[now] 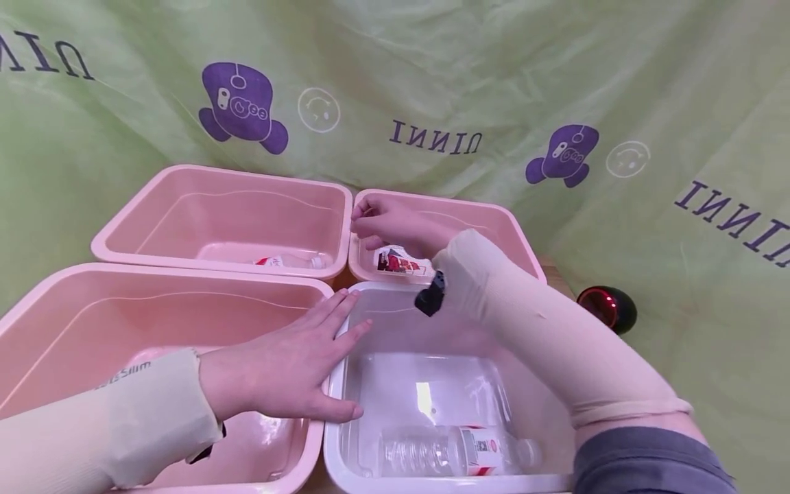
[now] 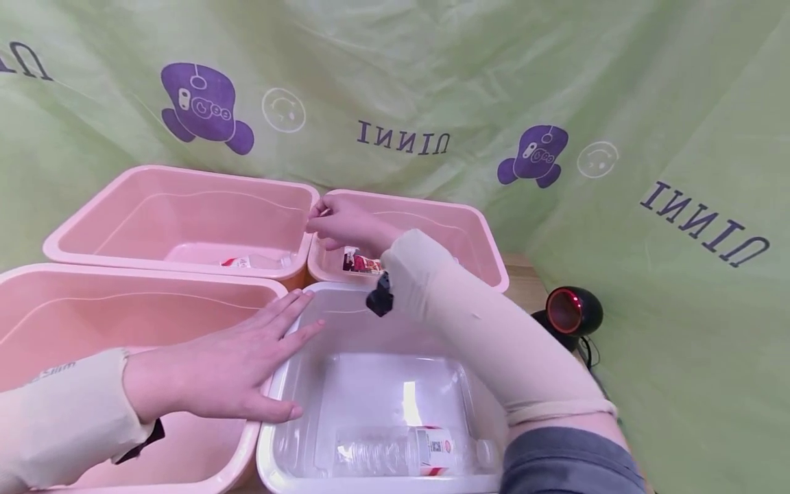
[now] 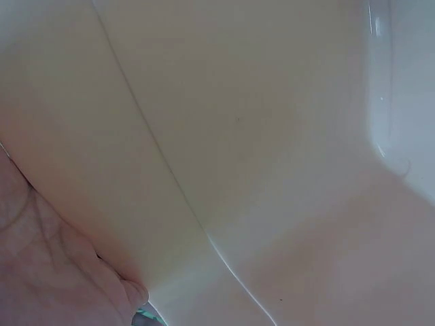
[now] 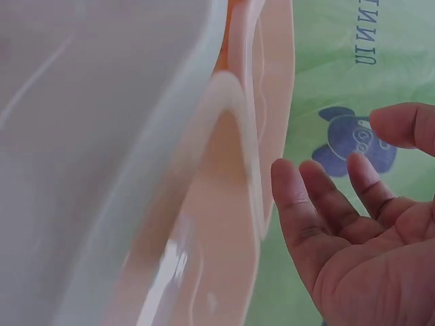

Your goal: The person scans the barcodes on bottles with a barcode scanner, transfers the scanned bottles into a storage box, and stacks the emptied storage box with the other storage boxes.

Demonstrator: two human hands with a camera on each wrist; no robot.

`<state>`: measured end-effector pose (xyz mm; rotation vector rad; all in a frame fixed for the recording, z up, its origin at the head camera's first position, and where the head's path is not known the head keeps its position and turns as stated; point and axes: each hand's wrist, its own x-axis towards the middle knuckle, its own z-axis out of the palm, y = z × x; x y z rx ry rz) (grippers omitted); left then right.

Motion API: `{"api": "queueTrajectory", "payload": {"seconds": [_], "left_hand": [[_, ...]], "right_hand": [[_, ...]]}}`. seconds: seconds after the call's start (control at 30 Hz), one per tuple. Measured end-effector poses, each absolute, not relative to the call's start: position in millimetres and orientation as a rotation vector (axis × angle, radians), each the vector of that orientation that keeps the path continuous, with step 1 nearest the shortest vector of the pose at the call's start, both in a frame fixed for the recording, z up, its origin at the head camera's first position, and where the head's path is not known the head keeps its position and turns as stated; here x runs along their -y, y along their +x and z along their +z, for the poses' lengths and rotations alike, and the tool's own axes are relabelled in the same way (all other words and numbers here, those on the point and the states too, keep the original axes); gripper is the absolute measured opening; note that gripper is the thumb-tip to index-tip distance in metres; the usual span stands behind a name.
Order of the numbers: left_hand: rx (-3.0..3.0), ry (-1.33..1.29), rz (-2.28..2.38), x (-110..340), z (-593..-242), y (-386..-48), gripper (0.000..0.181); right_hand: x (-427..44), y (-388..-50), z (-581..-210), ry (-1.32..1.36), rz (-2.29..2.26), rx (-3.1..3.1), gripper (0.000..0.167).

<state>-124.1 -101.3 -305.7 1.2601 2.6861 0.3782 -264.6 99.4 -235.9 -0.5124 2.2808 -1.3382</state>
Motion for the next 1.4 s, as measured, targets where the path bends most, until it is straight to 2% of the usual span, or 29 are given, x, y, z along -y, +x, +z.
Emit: {"api": "queueTrajectory", "payload": {"seconds": [0.3,0.77,1.07,1.23,1.4], "left_hand": [[-2.694,1.291,0.377,100.9,-308.5,-123.2,0.102],[-2.689,1.303,0.396,100.7,-308.4,-125.3,0.102],[-2.694,1.304,0.391,101.5,-309.5,-125.6,0.102],[-2.691,1.313,0.381,101.0,-309.7,-126.4,0.103],[-2.691,1.309,0.375,100.1,-309.6,-126.6,0.103]], "right_hand": [[-160.7,-220.6,-236.8,-0.524,-1.227,-2.337,0.021],[-198.5,-166.8,-253.8,-0.564,-1.128,-2.276,0.022],[-214.6,-145.7,-288.8,-0.691,-0.61,-2.265,0.014],[-215.5,-137.7,-306.4,-0.683,-0.433,-2.253,0.019],[-217.9,-134.9,-321.5,-0.574,-0.299,-2.109,0.031]]}}
